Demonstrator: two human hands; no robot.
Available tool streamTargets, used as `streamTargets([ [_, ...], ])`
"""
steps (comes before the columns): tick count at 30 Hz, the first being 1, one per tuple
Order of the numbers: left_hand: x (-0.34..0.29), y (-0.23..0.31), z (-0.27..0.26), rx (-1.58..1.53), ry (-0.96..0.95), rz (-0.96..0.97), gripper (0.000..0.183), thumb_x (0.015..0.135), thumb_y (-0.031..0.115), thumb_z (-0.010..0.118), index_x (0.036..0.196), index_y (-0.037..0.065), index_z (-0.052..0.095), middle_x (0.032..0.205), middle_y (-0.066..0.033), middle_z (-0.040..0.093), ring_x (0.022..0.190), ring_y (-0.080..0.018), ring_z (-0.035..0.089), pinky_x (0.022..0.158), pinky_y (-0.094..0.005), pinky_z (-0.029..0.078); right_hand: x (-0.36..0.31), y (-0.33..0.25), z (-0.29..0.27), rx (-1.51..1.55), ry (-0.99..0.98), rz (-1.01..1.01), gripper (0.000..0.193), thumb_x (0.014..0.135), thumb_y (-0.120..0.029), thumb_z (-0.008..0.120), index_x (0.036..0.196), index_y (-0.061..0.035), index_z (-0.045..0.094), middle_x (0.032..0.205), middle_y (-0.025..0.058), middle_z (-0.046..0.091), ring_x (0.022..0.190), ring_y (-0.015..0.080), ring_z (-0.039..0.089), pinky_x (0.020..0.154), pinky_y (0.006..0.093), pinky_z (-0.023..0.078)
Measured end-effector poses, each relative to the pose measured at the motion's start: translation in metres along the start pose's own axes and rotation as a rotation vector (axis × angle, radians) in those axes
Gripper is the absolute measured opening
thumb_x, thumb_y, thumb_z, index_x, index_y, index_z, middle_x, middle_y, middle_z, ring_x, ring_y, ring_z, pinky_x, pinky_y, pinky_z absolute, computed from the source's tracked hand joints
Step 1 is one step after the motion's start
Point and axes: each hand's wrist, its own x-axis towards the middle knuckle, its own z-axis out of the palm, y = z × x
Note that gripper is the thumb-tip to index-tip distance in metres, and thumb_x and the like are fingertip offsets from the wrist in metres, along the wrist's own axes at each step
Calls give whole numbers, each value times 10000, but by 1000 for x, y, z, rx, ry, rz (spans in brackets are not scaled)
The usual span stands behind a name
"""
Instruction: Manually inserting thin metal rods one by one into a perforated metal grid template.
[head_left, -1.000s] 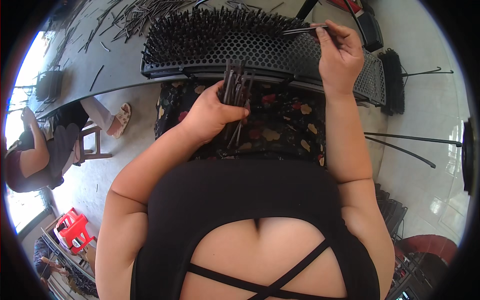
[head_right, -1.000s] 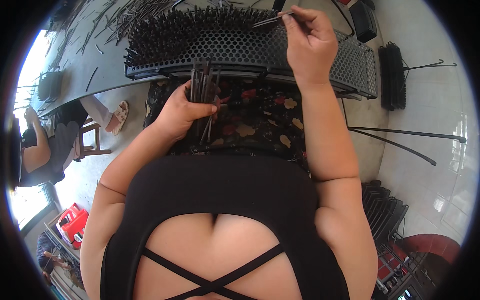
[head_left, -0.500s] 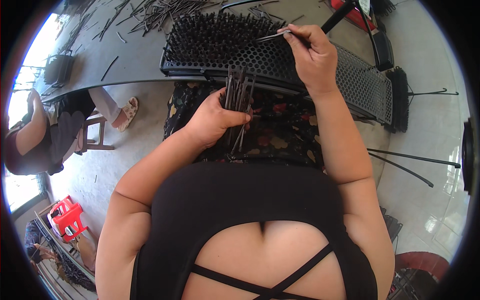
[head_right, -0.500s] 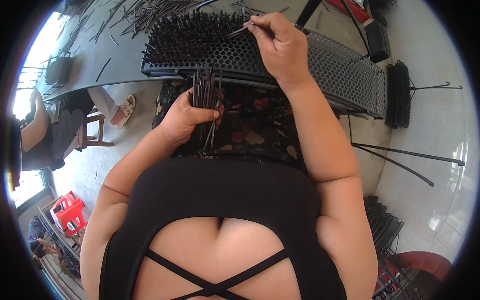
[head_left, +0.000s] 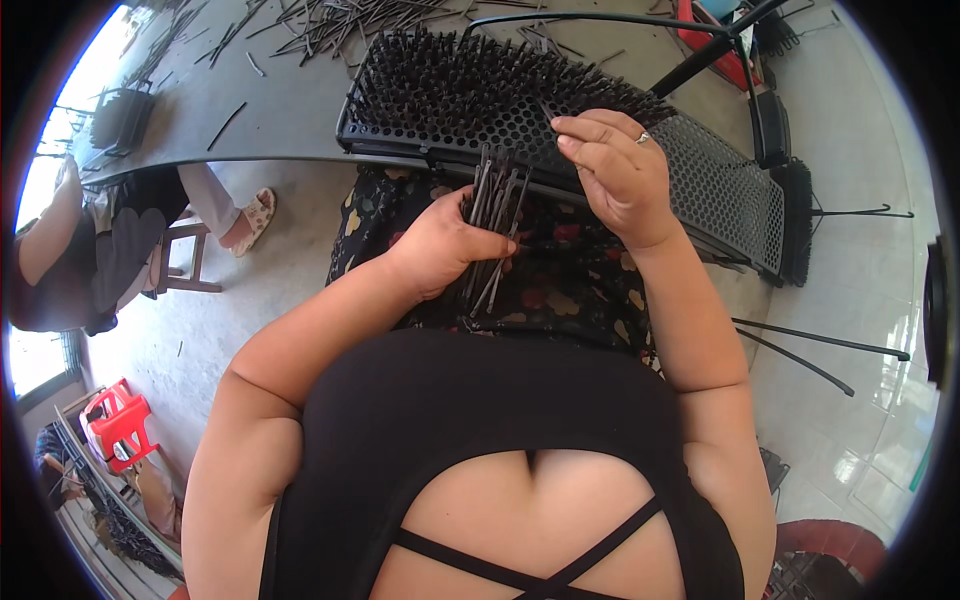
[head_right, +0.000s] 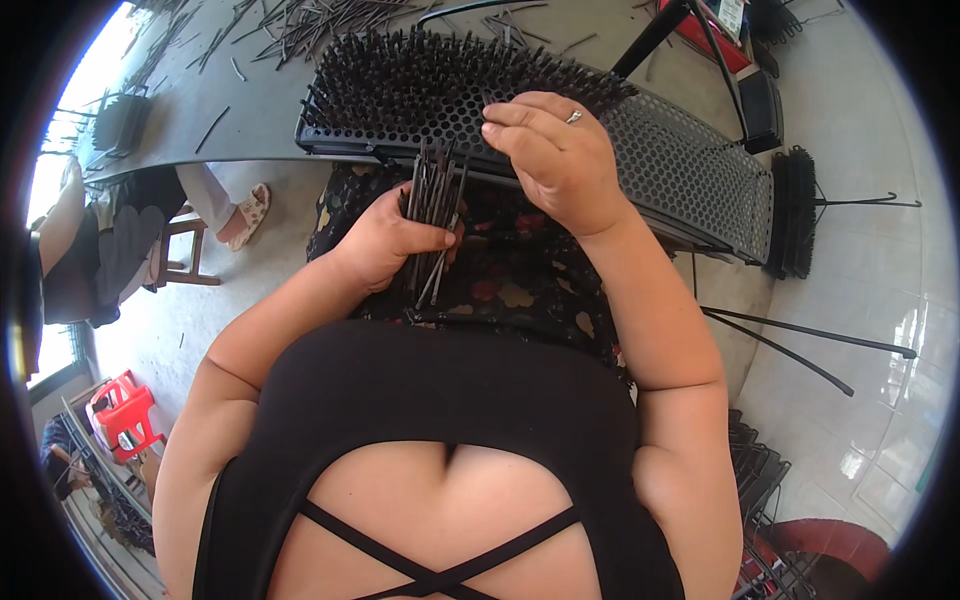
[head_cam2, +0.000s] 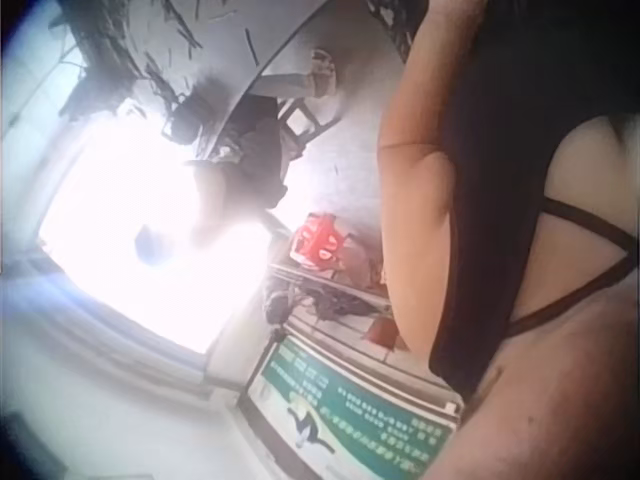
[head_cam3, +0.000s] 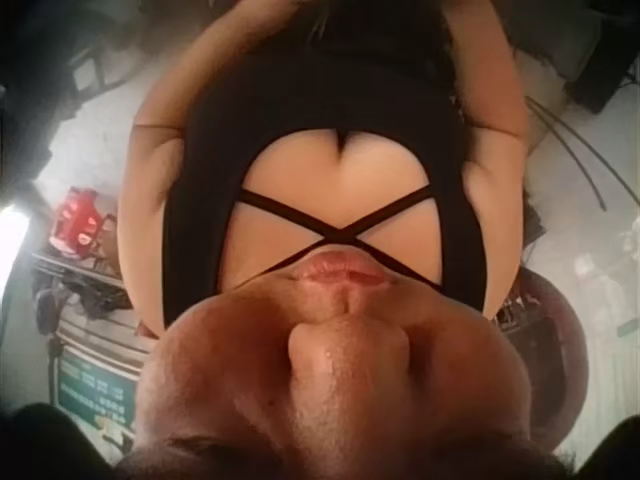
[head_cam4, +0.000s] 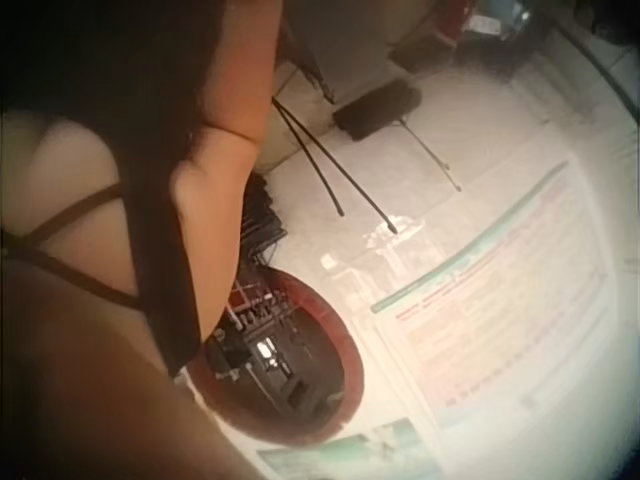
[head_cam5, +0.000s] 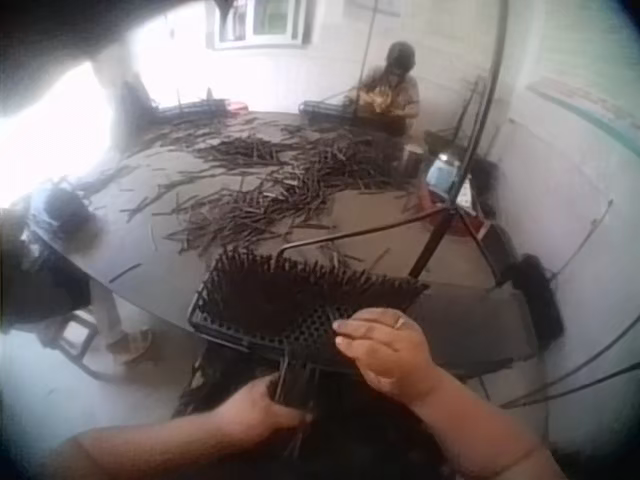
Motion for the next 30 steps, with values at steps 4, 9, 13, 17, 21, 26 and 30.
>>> streamTargets([
  [4,-1,-1,-1,-6,-7,17,321,758,-16,703,1053,24,580,837,-68,646,715,-176,635,674,-310,532,5,-5,0,12,-125,-65,257,698,42,687,919,-89,692,958,48,712,852,253,680,726,341,560],
  [9,1,-3,-1,-3,12,0,322,752,-11,710,1043,25,578,829,-64,646,708,-176,636,671,-308,533,9,14,16,255,68,289,192,789,-9,718,963,-84,693,900,77,700,812,272,671,706,337,544],
  [13,-3,-1,2,16,29,-4,346,749,-12,709,1064,24,570,845,-68,649,713,-177,637,673,-311,534,31,22,22,71,82,397,131,807,-58,731,935,-76,710,875,66,703,850,260,652,738,341,527],
  [17,-3,-1,-1,2,24,10,360,749,-18,707,1077,22,564,860,-71,649,722,-179,636,680,-316,534,33,25,26,-50,-27,280,90,766,-92,749,853,-74,736,875,54,706,905,251,640,778,359,519],
  [21,-4,0,1,4,23,37,366,746,-20,705,1081,21,564,865,-73,647,735,-184,637,691,-320,533,28,21,23,-146,-5,251,119,743,-104,761,856,-75,742,890,61,711,876,278,645,794,367,518],
  [26,-6,0,-3,36,-20,92,382,745,-18,707,1099,18,566,871,-73,646,746,-181,633,697,-317,531,32,-31,10,641,-38,996,167,802,-85,762,955,-26,729,886,63,711,804,145,664,729,265,524],
  [30,-5,2,-1,82,-95,132,403,744,-9,712,1120,16,567,879,-70,645,760,-171,630,711,-311,528,26,-23,3,942,-184,1128,218,796,-76,766,988,10,714,853,46,706,766,111,647,702,234,521],
])
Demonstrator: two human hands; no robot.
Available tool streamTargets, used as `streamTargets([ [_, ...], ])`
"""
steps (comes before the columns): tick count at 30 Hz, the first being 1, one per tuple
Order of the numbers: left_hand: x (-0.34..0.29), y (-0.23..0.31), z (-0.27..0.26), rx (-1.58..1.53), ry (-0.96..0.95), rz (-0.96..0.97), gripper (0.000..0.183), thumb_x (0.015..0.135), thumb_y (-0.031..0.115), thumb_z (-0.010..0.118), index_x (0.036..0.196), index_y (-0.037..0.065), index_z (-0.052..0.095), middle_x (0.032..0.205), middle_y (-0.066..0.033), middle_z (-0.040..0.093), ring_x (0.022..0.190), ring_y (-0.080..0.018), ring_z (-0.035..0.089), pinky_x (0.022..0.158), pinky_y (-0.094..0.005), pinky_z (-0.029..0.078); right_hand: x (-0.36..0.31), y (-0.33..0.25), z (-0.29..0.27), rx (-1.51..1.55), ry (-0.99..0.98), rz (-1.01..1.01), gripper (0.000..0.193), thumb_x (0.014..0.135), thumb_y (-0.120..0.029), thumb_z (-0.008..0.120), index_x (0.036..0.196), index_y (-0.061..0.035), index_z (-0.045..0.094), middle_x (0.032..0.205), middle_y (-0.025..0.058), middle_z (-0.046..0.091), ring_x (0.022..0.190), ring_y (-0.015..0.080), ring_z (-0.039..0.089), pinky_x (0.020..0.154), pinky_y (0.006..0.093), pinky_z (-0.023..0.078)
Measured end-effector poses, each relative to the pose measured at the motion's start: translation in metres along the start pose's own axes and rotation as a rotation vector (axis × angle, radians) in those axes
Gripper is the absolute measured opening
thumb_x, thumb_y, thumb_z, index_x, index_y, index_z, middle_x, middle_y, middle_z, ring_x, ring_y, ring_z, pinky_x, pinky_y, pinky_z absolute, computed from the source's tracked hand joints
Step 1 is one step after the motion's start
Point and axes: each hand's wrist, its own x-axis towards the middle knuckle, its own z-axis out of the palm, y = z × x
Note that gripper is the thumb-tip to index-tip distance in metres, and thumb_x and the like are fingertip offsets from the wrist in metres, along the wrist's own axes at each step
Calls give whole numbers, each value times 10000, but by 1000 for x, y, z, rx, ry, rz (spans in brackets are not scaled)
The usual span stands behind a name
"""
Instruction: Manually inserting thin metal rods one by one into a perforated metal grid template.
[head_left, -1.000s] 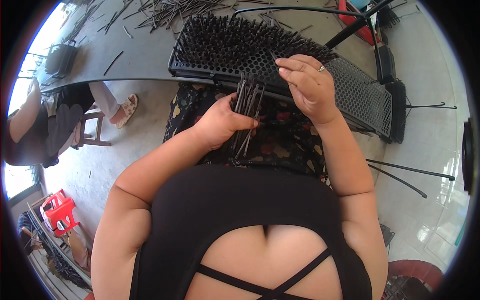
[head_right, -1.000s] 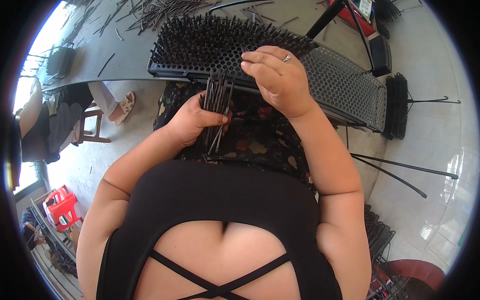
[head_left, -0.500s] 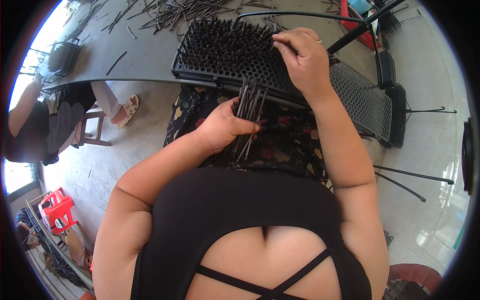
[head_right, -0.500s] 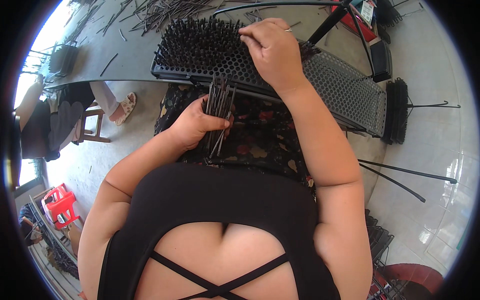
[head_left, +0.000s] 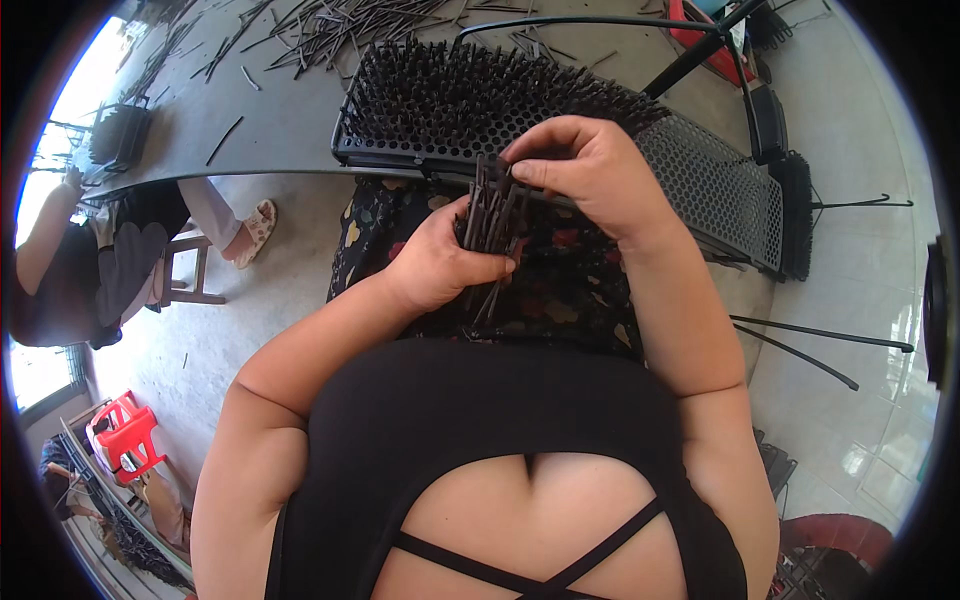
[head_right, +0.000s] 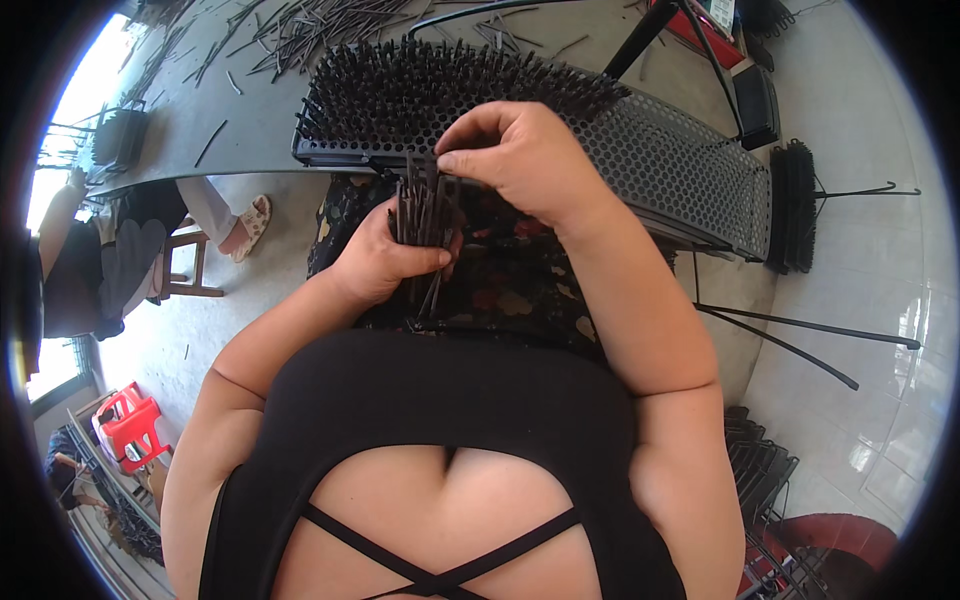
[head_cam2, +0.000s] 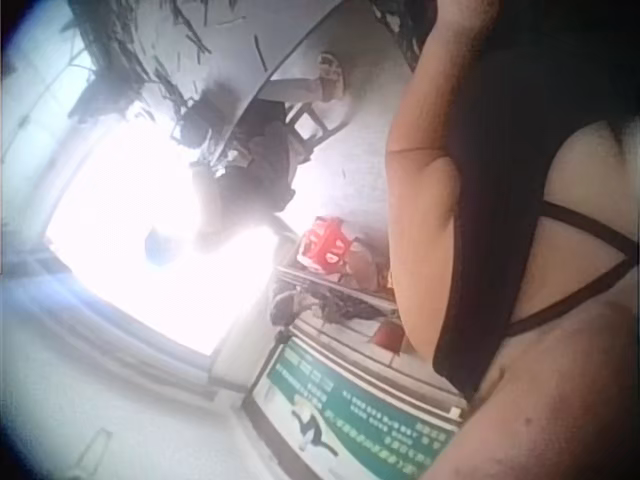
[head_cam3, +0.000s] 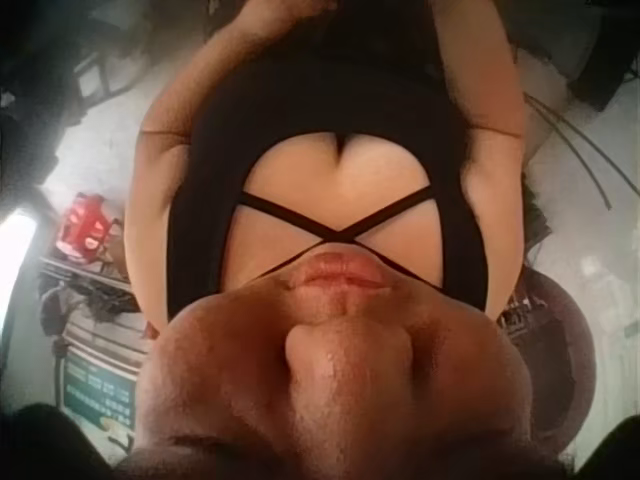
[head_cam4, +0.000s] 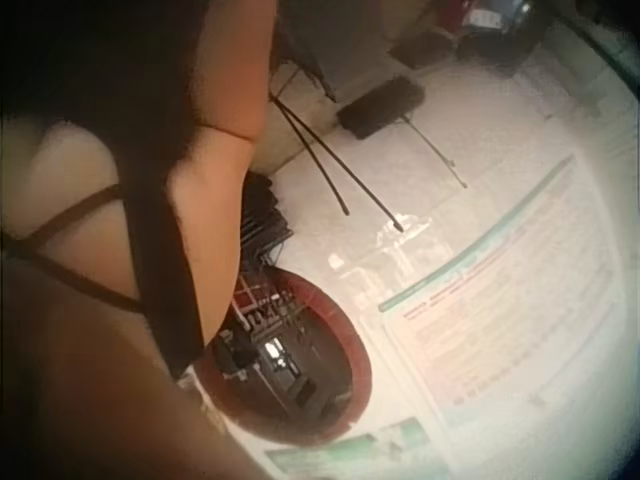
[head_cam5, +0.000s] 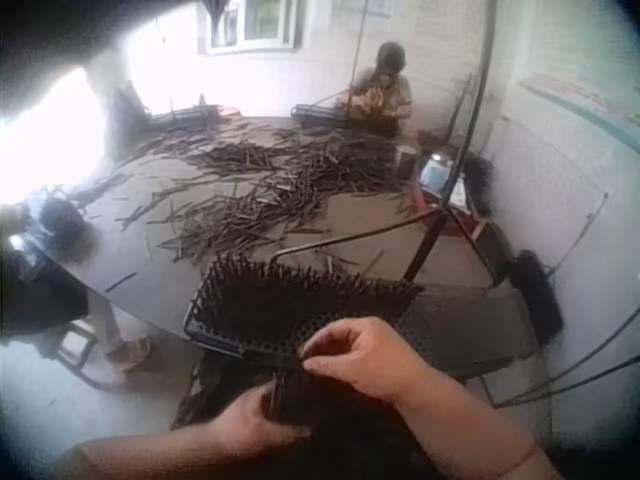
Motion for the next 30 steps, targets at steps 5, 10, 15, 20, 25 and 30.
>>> streamTargets([
  [5,1,4,3,69,11,-67,404,741,-7,714,1116,8,564,881,-68,645,767,-163,633,719,-307,529,7,-15,-10,0,264,-160,110,843,-31,716,950,-29,690,833,36,717,686,79,634,615,202,487],
  [10,3,3,5,91,20,-123,381,747,-2,715,1096,6,563,881,-68,646,762,-157,635,728,-303,532,26,7,-25,-517,599,-767,136,815,-24,750,913,-71,669,799,37,702,668,138,648,607,259,509],
  [15,4,1,3,78,14,-109,382,745,-2,716,1096,2,563,883,-69,648,762,-159,637,729,-304,535,27,11,-19,-758,595,-906,170,759,-30,768,890,-97,683,789,54,685,718,247,651,637,311,510],
  [20,3,2,3,42,19,-107,324,758,11,729,1046,14,581,864,-44,637,748,-135,622,719,-296,532,20,5,-14,-1005,525,-906,171,715,-37,775,863,-88,705,865,44,695,914,258,632,806,351,488],
  [25,4,2,3,56,22,-94,386,739,-4,713,1095,3,564,881,-68,650,766,-160,637,728,-307,536,12,4,-13,-1077,505,-891,161,728,-19,768,868,-80,716,896,47,698,896,261,628,799,336,494],
  [30,-1,3,3,139,2,-58,381,736,-6,716,1085,16,566,877,-51,647,769,-145,629,732,-298,526,-14,-15,10,-359,223,-175,146,784,-79,750,914,-33,704,827,20,678,691,109,602,617,273,488],
])
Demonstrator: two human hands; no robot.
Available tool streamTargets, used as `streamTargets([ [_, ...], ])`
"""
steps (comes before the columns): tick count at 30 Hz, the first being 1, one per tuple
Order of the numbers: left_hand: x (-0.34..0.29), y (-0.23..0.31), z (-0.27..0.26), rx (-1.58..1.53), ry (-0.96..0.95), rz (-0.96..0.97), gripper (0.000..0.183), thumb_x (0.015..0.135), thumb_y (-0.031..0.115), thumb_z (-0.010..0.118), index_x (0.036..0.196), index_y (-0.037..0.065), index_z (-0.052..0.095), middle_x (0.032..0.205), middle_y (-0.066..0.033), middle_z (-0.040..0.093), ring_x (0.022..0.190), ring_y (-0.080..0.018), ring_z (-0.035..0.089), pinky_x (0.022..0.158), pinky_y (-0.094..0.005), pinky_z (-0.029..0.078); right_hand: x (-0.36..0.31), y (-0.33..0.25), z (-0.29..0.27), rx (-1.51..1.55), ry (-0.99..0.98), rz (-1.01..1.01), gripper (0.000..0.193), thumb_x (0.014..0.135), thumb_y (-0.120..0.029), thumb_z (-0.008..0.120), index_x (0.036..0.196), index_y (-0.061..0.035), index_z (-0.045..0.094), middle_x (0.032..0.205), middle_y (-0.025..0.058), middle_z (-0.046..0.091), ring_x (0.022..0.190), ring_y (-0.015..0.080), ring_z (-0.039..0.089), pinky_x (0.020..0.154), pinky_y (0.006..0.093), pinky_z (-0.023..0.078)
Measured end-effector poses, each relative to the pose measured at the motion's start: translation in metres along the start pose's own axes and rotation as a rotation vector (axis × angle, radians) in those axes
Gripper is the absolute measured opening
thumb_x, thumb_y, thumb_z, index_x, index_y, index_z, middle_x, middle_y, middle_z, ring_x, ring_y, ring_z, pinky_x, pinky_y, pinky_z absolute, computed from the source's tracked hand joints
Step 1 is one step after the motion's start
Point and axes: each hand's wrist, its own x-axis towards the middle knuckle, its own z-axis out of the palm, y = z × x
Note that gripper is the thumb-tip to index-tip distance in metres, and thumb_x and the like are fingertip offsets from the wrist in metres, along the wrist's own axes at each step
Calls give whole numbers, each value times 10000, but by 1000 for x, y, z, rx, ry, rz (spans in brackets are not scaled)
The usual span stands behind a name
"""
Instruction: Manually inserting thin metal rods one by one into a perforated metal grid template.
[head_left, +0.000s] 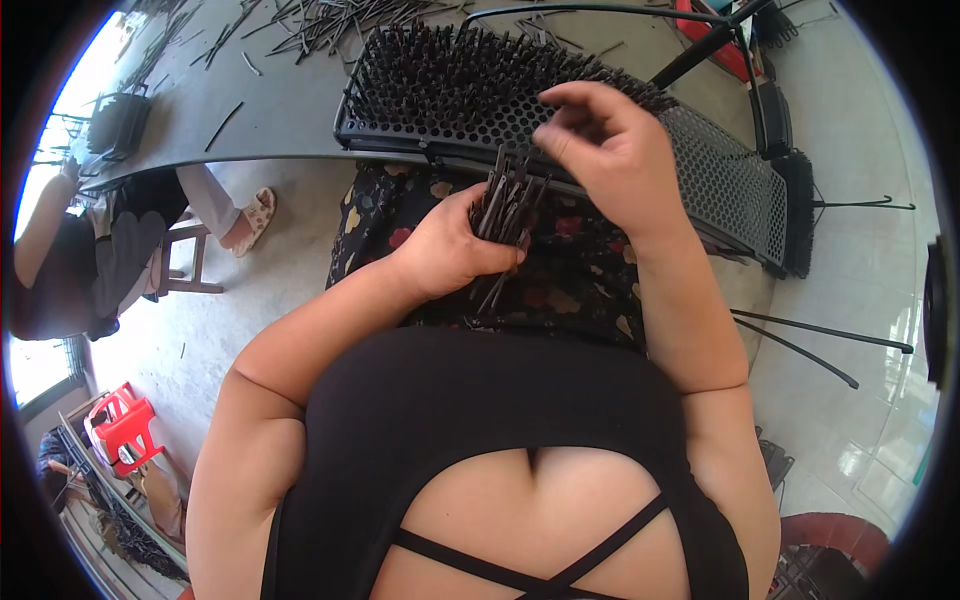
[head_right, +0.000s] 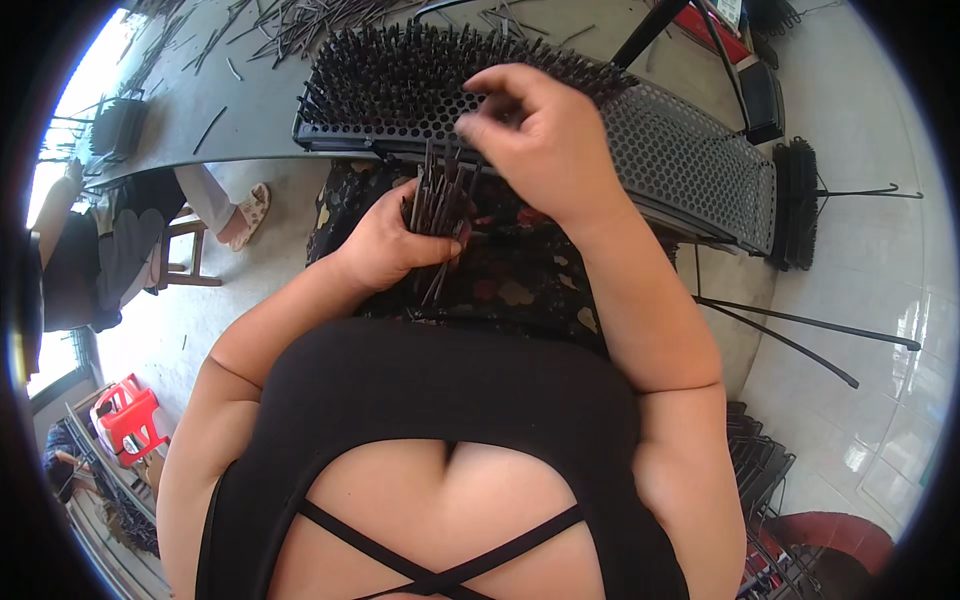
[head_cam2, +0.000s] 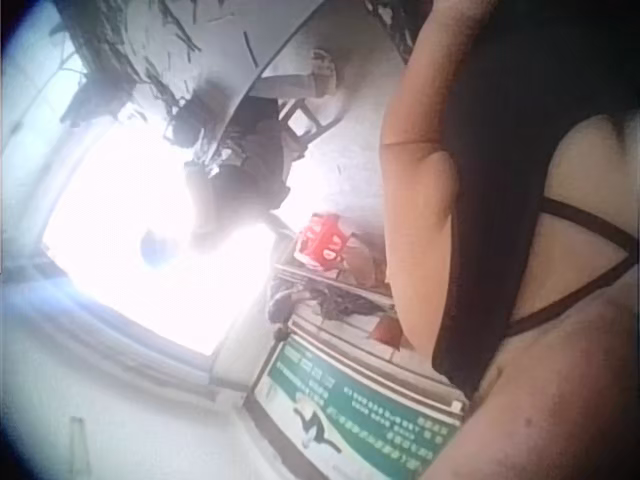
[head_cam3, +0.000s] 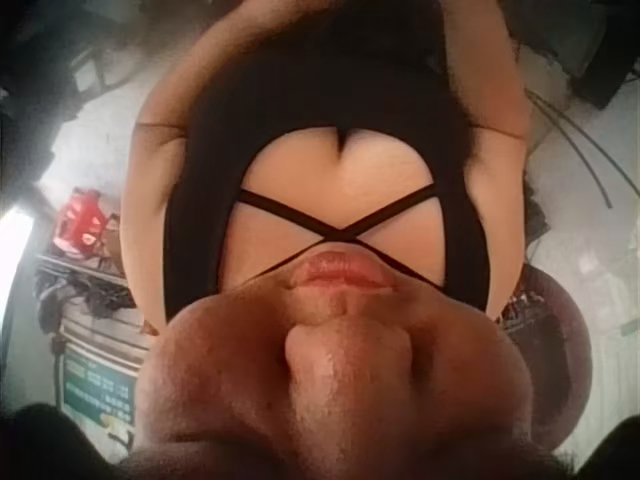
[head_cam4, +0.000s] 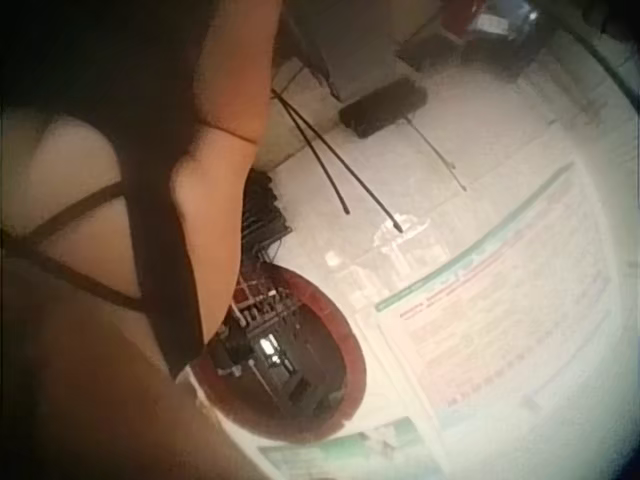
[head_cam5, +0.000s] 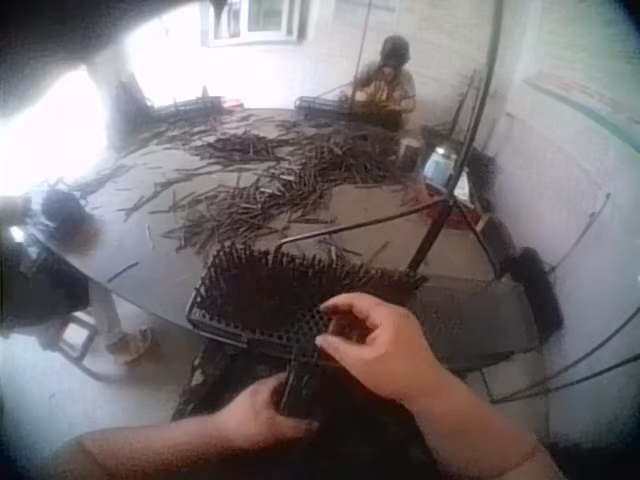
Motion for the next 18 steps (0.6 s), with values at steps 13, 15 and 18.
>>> streamTargets([
  [13,6,-1,2,31,-61,-46,381,742,25,740,1082,4,569,870,-30,652,777,-116,615,752,-282,516,20,17,-32,386,108,-3,144,880,-17,683,1019,-8,646,890,78,716,772,99,655,684,203,507],
  [15,8,-1,2,-4,-51,-54,378,743,20,735,1082,4,570,867,-35,649,766,-124,616,743,-287,519,24,25,-34,374,291,-145,126,894,6,678,1015,-1,647,904,75,713,807,99,660,721,199,511],
  [18,7,-4,2,-80,-28,-72,371,744,9,724,1083,7,572,862,-44,645,751,-136,617,729,-295,524,28,36,-30,237,491,-296,121,883,-9,701,997,-12,660,893,52,713,787,85,654,718,196,510],
])
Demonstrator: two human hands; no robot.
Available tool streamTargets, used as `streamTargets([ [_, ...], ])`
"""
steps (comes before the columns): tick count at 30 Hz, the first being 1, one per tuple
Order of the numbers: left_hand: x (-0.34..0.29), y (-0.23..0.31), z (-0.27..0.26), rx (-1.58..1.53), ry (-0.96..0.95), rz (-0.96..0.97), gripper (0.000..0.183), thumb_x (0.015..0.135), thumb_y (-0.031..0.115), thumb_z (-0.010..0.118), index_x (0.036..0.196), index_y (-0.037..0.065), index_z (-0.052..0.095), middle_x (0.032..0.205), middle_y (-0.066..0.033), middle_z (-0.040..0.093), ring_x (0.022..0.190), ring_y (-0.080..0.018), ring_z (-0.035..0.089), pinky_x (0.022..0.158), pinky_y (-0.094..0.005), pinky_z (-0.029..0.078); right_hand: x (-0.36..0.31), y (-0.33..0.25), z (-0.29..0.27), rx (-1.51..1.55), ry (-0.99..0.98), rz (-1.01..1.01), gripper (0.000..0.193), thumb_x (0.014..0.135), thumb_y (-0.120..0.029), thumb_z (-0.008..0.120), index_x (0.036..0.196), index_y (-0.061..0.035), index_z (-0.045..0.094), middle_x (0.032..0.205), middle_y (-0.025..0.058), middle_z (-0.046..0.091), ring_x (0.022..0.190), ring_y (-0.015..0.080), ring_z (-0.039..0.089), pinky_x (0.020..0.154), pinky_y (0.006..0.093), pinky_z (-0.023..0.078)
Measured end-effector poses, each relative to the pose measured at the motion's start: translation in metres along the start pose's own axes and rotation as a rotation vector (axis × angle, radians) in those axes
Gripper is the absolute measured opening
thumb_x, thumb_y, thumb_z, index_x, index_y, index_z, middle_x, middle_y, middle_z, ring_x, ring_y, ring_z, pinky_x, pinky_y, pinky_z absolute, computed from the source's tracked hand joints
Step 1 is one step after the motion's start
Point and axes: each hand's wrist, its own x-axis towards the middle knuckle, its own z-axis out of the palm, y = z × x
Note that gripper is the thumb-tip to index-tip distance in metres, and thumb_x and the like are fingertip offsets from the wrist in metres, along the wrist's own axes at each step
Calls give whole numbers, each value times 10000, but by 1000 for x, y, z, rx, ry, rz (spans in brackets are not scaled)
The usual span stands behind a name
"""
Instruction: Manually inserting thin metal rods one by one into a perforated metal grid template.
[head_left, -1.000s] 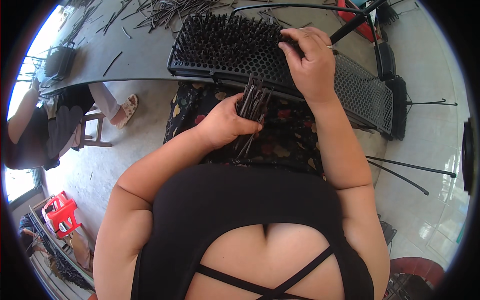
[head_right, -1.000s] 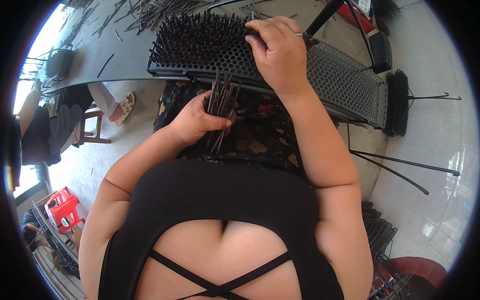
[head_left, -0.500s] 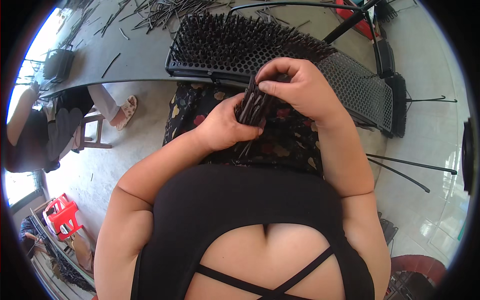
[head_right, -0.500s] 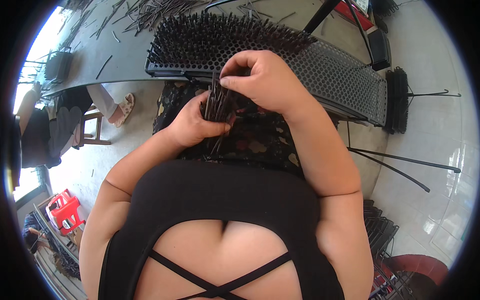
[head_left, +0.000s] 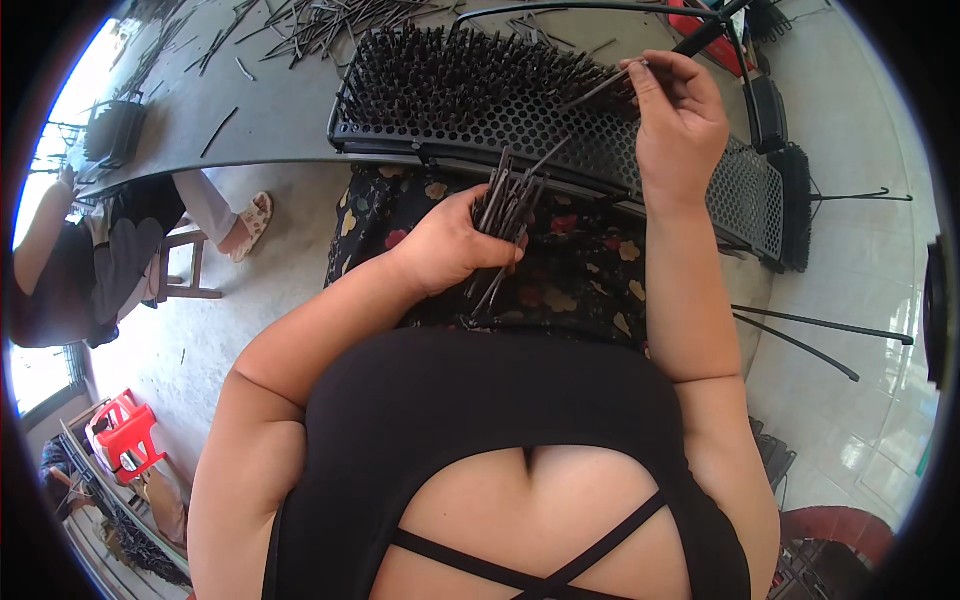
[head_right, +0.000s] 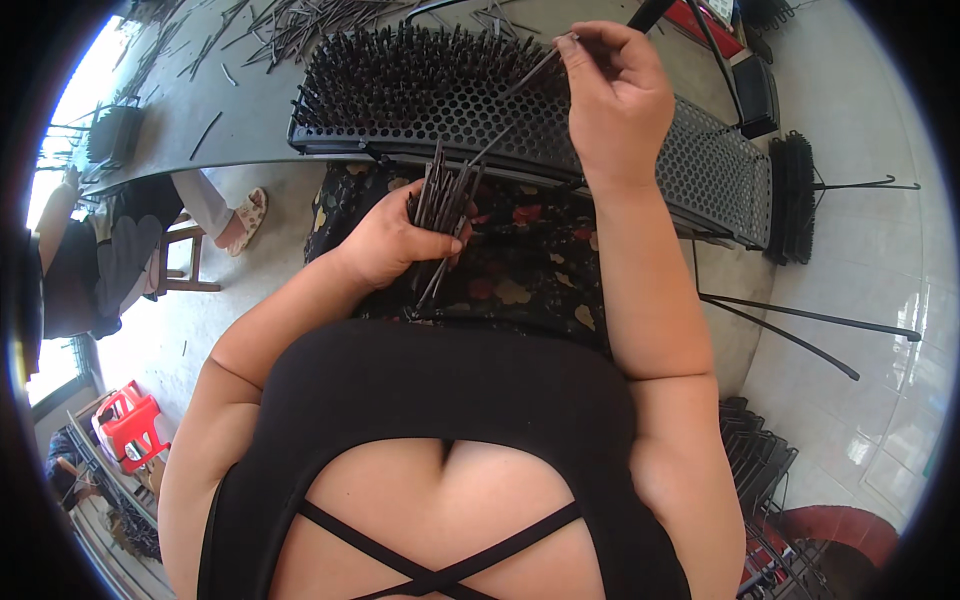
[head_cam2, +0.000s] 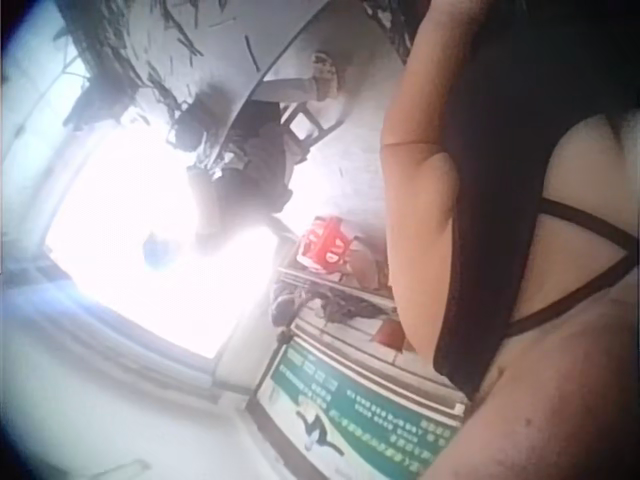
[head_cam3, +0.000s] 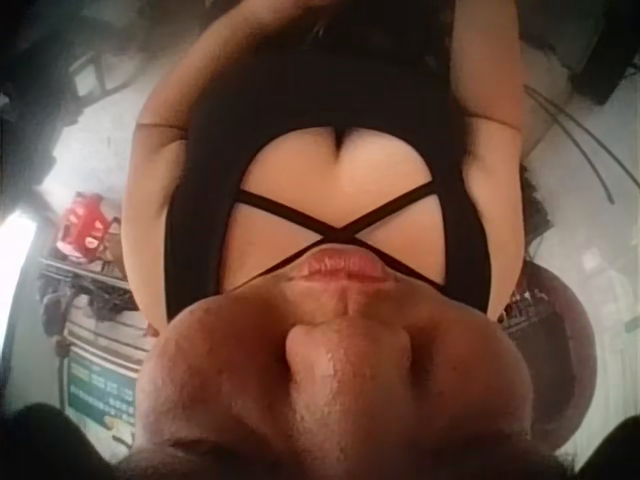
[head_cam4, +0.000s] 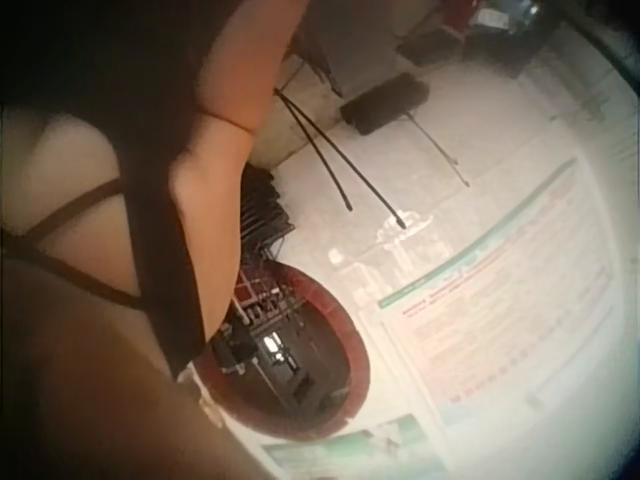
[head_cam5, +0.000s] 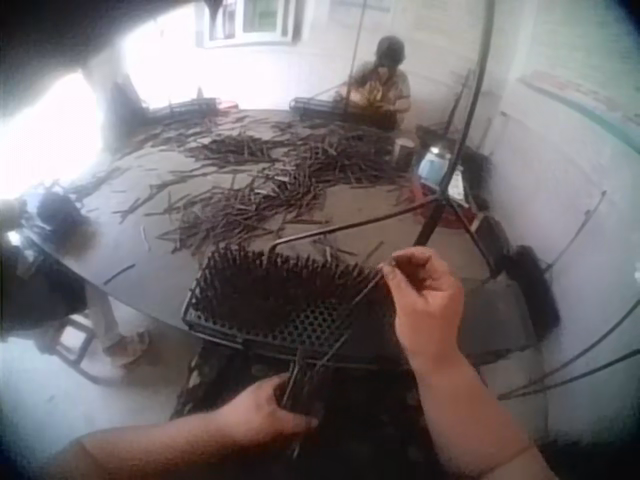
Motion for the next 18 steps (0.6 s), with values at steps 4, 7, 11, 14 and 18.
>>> streamTargets([
  [4,1,2,0,-21,-1,-8,364,743,2,717,1078,15,574,857,-47,639,742,-139,615,720,-295,524,-6,12,6,-183,74,-147,111,861,-41,740,955,-39,682,830,19,708,724,65,644,690,203,514],
  [7,3,2,0,-6,-7,5,358,742,3,715,1070,15,574,854,-47,639,744,-139,615,721,-294,523,-5,15,6,-245,92,-205,116,853,-35,743,952,-42,684,814,22,706,703,73,645,673,208,513],
  [11,1,2,0,-7,1,9,353,741,4,715,1064,15,573,847,-46,640,742,-138,615,720,-293,523,-9,9,8,-366,56,-257,122,841,-22,745,945,-43,684,813,34,705,680,89,645,652,215,512],
  [14,0,2,-1,6,-1,5,352,742,10,716,1063,19,573,841,-46,640,739,-138,614,716,-293,522,-10,3,7,-415,-4,-359,124,831,-9,744,935,-41,684,806,43,701,667,104,645,641,219,508],
  [18,2,2,1,9,1,0,386,733,-2,711,1091,2,570,867,-62,646,750,-150,625,717,-301,530,-9,5,10,-391,-94,-374,131,819,-3,744,929,-42,686,810,56,704,689,139,658,641,237,514],
])
